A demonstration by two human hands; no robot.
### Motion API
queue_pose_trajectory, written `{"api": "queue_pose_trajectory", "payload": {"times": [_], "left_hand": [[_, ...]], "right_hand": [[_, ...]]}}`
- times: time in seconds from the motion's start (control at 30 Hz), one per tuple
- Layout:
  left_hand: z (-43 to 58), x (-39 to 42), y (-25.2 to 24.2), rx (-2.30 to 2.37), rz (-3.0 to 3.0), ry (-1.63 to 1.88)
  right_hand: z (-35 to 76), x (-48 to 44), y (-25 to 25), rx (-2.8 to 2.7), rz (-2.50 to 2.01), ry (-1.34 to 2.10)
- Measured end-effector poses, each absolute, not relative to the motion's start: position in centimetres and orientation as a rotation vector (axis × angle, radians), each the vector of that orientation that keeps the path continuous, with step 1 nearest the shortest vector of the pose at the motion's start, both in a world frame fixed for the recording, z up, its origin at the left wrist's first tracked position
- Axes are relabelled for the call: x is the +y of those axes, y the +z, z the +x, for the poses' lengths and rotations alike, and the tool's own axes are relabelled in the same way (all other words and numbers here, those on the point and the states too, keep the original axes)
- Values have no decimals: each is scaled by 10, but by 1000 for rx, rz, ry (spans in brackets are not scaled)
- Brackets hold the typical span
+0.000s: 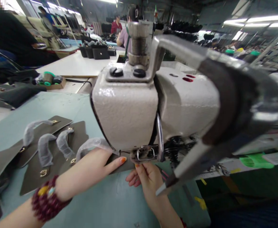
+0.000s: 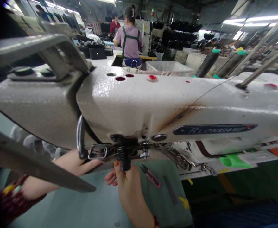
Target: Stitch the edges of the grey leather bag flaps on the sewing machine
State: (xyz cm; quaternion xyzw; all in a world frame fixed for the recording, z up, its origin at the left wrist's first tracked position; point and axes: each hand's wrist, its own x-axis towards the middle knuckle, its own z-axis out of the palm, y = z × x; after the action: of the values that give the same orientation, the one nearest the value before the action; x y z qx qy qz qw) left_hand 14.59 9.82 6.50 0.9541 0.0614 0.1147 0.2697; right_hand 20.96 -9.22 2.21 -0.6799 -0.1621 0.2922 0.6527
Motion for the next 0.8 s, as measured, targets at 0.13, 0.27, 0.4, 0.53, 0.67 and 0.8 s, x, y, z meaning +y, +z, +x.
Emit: {"api": "queue_pose_trajectory", "payload": {"times": [0.13, 0.27, 0.4, 0.53, 0.67, 0.8], "left_hand": [[88, 50, 25, 377, 2400, 514], [79, 6, -12, 579, 1769, 401], [119, 3, -13, 639, 1344, 289], [139, 21, -1, 760, 1381, 180], [136, 32, -1, 899, 1594, 45], [134, 40, 4, 904, 1697, 6]], "right_hand": [[213, -95, 25, -402, -1555, 697], [213, -95, 27, -425, -1564, 702], [211, -100, 31, -450, -1517, 701], [209, -108, 32, -480, -1505, 709], [209, -112, 30, -499, -1495, 687], [210, -107, 28, -496, -1523, 632]]}}
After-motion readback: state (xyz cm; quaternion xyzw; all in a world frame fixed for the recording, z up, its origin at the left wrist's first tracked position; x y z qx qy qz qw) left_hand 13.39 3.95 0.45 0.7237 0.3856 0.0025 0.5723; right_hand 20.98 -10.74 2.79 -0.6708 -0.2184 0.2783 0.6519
